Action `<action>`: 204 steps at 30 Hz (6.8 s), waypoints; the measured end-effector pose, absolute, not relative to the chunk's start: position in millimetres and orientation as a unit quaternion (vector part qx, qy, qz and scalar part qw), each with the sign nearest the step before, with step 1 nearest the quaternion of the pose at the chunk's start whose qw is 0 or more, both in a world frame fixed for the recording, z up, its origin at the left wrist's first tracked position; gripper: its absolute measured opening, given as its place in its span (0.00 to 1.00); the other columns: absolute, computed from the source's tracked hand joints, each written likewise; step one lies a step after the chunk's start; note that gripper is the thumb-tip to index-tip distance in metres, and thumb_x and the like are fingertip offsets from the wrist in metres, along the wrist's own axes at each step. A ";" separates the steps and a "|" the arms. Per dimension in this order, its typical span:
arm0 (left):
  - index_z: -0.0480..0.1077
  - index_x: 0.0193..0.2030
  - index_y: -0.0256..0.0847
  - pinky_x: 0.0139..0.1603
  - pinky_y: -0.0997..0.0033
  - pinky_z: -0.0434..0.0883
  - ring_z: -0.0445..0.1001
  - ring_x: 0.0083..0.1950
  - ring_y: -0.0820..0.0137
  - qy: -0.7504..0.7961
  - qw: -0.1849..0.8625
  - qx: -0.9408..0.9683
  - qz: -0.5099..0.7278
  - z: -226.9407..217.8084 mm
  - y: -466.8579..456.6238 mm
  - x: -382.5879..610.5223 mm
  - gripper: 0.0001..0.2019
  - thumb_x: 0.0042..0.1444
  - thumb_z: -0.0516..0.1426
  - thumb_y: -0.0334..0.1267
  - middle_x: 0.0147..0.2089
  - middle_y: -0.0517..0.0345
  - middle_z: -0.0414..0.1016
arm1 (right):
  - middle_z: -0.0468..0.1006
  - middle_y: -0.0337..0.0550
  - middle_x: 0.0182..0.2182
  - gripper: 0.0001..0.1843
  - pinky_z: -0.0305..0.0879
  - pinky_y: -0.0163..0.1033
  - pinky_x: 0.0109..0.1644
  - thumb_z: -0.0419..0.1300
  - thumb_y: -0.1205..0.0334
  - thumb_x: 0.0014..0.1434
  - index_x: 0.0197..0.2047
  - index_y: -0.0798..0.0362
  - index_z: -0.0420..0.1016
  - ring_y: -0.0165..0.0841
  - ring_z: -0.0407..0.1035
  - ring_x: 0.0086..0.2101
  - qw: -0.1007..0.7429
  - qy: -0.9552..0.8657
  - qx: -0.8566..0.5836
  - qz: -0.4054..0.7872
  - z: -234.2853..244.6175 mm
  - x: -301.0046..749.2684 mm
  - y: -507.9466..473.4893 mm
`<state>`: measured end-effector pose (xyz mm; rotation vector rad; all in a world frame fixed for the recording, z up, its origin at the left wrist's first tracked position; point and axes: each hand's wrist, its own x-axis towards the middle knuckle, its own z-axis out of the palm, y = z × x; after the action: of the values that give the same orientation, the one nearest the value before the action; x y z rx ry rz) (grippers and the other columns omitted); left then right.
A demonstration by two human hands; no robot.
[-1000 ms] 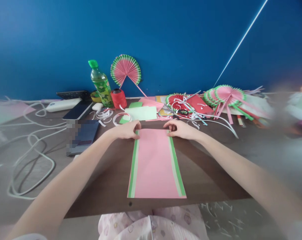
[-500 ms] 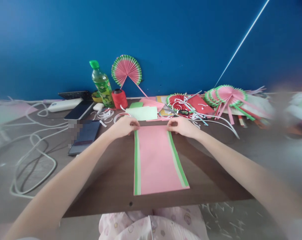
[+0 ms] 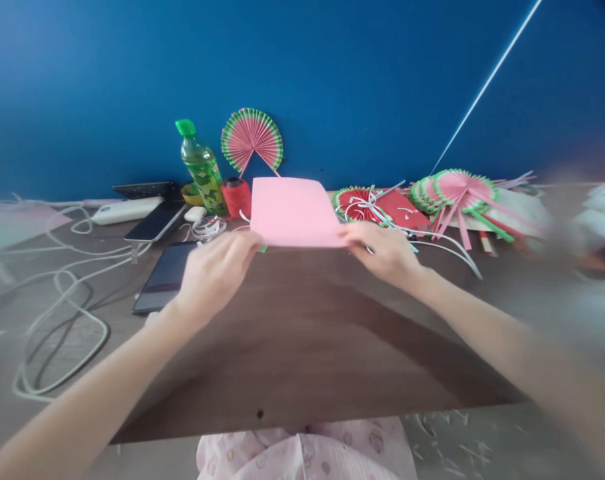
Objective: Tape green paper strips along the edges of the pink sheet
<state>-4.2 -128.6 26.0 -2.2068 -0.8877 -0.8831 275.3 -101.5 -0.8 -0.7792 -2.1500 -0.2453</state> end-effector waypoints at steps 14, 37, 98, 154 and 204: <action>0.62 0.31 0.39 0.39 0.66 0.64 0.66 0.35 0.66 -0.385 0.029 -0.921 -0.062 -27.9 -124.5 -9.2 0.11 0.62 0.46 0.37 0.31 0.55 0.67 | 0.69 0.42 0.30 0.11 0.58 0.36 0.37 0.58 0.56 0.57 0.29 0.53 0.66 0.32 0.63 0.33 0.180 -0.902 -0.349 0.179 -37.0 273.2 -106.8; 0.60 0.28 0.40 0.42 0.68 0.64 0.65 0.37 0.68 -0.400 -0.176 -0.895 -0.087 -30.2 -108.1 -11.0 0.12 0.61 0.44 0.38 0.31 0.57 0.65 | 0.61 0.36 0.27 0.10 0.53 0.34 0.32 0.57 0.66 0.52 0.24 0.53 0.58 0.26 0.56 0.27 0.201 -0.856 -0.367 0.304 -45.5 271.8 -92.4; 0.57 0.24 0.39 0.49 0.53 0.58 0.58 0.40 0.65 -0.419 -0.171 -0.892 -0.016 -30.4 -108.7 -10.1 0.10 0.55 0.48 0.37 0.35 0.56 0.60 | 0.63 0.42 0.33 0.11 0.58 0.38 0.38 0.56 0.63 0.55 0.24 0.53 0.60 0.30 0.59 0.33 0.133 -0.877 -0.349 0.303 -37.4 270.4 -97.1; 0.69 0.52 0.63 0.63 0.51 0.52 0.54 0.59 0.63 -0.326 -0.153 -0.932 -0.046 -32.3 -112.3 -18.6 0.25 0.58 0.45 0.26 0.59 0.62 0.63 | 0.69 0.42 0.56 0.18 0.54 0.49 0.62 0.53 0.70 0.58 0.45 0.43 0.78 0.35 0.58 0.57 0.147 -0.918 -0.256 0.266 -45.8 281.2 -97.1; 0.71 0.36 0.39 0.41 0.70 0.68 0.71 0.39 0.70 -0.334 0.014 -0.926 -0.175 -37.0 -119.1 -17.3 0.11 0.61 0.48 0.35 0.36 0.54 0.75 | 0.75 0.46 0.30 0.13 0.58 0.40 0.36 0.48 0.65 0.62 0.32 0.54 0.74 0.33 0.64 0.30 0.214 -0.944 -0.240 -0.071 -49.5 266.0 -110.9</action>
<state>-17.3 -119.1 -37.0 -2.8847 -1.0386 -0.5439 266.0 -110.9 -49.5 -0.6664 -2.6189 -0.1971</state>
